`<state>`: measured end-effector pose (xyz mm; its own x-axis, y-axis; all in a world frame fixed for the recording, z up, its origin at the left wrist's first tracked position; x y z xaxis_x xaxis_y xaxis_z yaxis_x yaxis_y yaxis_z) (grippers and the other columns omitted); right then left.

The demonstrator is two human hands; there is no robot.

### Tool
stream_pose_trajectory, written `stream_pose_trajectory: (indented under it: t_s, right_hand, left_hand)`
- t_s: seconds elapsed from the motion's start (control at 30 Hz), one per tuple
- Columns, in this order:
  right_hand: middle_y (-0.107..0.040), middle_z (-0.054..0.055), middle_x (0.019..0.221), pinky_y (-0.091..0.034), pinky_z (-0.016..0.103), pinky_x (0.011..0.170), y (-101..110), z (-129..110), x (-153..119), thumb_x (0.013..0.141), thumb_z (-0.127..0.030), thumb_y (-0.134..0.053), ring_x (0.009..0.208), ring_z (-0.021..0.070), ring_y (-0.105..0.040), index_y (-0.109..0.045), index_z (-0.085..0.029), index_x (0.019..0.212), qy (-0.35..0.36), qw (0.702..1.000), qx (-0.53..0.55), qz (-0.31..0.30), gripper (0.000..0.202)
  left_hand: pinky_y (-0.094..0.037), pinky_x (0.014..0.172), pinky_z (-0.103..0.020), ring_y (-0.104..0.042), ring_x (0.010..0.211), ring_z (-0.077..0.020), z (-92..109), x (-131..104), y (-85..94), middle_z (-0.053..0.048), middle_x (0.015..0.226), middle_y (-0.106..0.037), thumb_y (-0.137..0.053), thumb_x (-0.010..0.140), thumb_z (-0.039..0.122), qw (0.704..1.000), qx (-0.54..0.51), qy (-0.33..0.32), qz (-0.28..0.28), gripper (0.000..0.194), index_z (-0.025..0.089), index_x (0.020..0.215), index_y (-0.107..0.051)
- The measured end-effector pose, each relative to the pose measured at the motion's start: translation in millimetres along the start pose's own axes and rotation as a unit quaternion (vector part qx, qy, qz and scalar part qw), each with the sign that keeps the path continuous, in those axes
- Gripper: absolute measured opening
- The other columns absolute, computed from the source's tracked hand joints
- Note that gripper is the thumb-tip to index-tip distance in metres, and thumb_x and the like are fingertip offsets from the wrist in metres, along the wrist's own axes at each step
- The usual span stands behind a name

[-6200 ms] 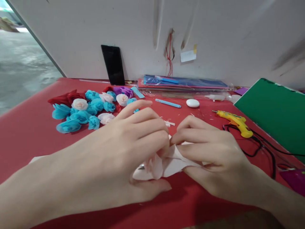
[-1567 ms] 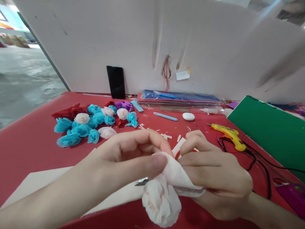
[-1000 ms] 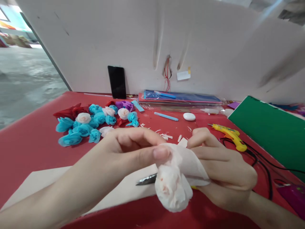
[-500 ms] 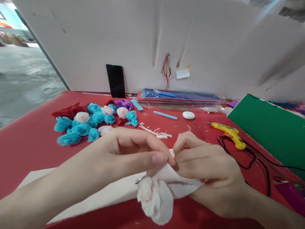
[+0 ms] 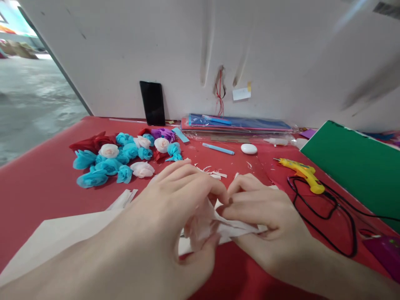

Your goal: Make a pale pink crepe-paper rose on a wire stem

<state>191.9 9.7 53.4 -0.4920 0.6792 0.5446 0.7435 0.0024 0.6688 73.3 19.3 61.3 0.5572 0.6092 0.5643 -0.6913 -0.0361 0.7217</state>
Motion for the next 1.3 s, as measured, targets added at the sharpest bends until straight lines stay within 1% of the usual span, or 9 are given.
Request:
stream_pose_trajectory:
  t_s: [0.1, 0.2, 0.3, 0.43, 0.7, 0.9, 1.0, 1.13, 1.3]
  right_hand:
    - [-0.053, -0.004, 0.052, -0.042, 0.026, 0.063, -1, -1, -2, 0.076, 0.002, -0.055, 0.057, 0.0102, -0.041, -0.054, -0.016, 0.057, 0.005, 1.0, -0.016, 0.022, 0.027]
    - [-0.053, -0.005, 0.053, -0.04, 0.027, 0.064, -2, -2, -5, 0.076, 0.002, -0.054, 0.06, 0.0114, -0.044, -0.057, -0.017, 0.062, 0.009, 0.999, -0.022, 0.033, 0.025]
    - [-0.055, -0.006, 0.056, -0.039, 0.028, 0.066, -6, -2, -6, 0.08, 0.002, -0.055, 0.062, 0.0114, -0.046, -0.06, -0.018, 0.066, 0.0, 0.999, -0.022, 0.023, 0.024]
    - [-0.053, -0.005, 0.055, -0.039, 0.029, 0.067, -9, -2, -6, 0.085, -0.002, -0.053, 0.062, 0.0114, -0.043, -0.06, -0.017, 0.065, -0.012, 0.999, -0.05, 0.018, 0.027]
    - [-0.059, -0.001, 0.059, -0.039, 0.031, 0.069, -6, -12, -11, 0.09, -0.007, -0.054, 0.066, 0.0129, -0.045, -0.061, -0.014, 0.064, 0.028, 0.99, -0.123, 0.059, 0.028]
    - [-0.064, 0.0, 0.061, -0.042, 0.032, 0.072, -4, -15, -10, 0.091, -0.006, -0.05, 0.067, 0.0142, -0.049, -0.066, -0.014, 0.069, 0.025, 0.987, -0.152, 0.046, 0.028]
    - [-0.064, -0.001, 0.062, -0.042, 0.031, 0.073, -4, -13, -8, 0.091, -0.006, -0.051, 0.068, 0.0137, -0.048, -0.066, -0.014, 0.069, 0.025, 0.989, -0.139, 0.039, 0.028]
    - [-0.062, -0.001, 0.06, -0.041, 0.031, 0.072, -3, -12, -9, 0.09, -0.006, -0.052, 0.067, 0.0132, -0.047, -0.063, -0.014, 0.064, 0.025, 0.991, -0.122, 0.043, 0.029]
    - [-0.062, 0.001, 0.06, -0.041, 0.033, 0.07, -4, -15, -11, 0.091, -0.006, -0.048, 0.067, 0.0148, -0.048, -0.066, -0.014, 0.067, 0.033, 0.986, -0.16, 0.041, 0.03]
  left_hand:
    - [-0.049, 0.066, -0.027, -0.057, 0.069, -0.0139, -1, 1, -6.1, 0.005, 0.079, -0.063, -0.043, 0.064, 0.006, 0.999, -0.036, 0.005, -0.014, 0.032, 0.025, 0.088, -0.053]
    - [-0.046, 0.081, -0.034, -0.053, 0.071, -0.0155, -1, 1, -7.4, 0.006, 0.072, -0.058, -0.044, 0.071, 0.005, 1.0, -0.023, -0.002, -0.013, 0.023, 0.024, 0.081, -0.051]
    - [-0.035, 0.102, -0.042, -0.051, 0.071, -0.0153, -1, 1, -7.9, 0.007, 0.068, -0.055, -0.045, 0.078, 0.006, 1.0, -0.013, -0.015, -0.018, 0.019, 0.024, 0.077, -0.05]
    - [-0.023, 0.114, -0.048, -0.05, 0.071, -0.0158, 1, 2, -6.3, 0.007, 0.068, -0.057, -0.047, 0.075, 0.004, 0.999, 0.021, -0.041, -0.005, 0.02, 0.023, 0.075, -0.052]
    - [-0.025, 0.115, -0.052, -0.052, 0.068, -0.0167, 7, -1, -7.4, 0.006, 0.066, -0.06, -0.044, 0.07, 0.003, 0.996, 0.06, -0.061, -0.012, 0.023, 0.025, 0.073, -0.052]
    - [-0.018, 0.12, -0.045, -0.053, 0.074, -0.0152, 7, 0, -9.1, 0.007, 0.07, -0.059, -0.045, 0.073, 0.0, 0.993, 0.082, -0.081, -0.018, 0.026, 0.024, 0.078, -0.052]
    - [-0.014, 0.121, -0.047, -0.054, 0.077, -0.0152, 7, 0, -9.1, 0.007, 0.072, -0.059, -0.043, 0.073, -0.002, 0.993, 0.079, -0.09, -0.016, 0.03, 0.024, 0.085, -0.054]
    - [-0.012, 0.123, -0.046, -0.054, 0.076, -0.0138, 7, 0, -10.3, 0.008, 0.073, -0.059, -0.043, 0.074, -0.003, 0.994, 0.062, -0.088, -0.023, 0.031, 0.024, 0.087, -0.053]
    - [-0.014, 0.124, -0.043, -0.053, 0.071, -0.0122, 6, 1, -8.9, 0.009, 0.07, -0.057, -0.043, 0.081, -0.002, 0.996, 0.047, -0.071, -0.018, 0.028, 0.024, 0.086, -0.054]
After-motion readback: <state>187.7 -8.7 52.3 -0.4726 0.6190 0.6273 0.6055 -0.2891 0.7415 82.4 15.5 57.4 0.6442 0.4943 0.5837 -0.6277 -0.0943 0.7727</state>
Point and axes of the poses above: each hand's wrist, its own x-axis towards the middle knuckle, its own y-axis out of the back of the hand, z = x × y, the point moved 7 cm from there along x, towards the middle knuckle
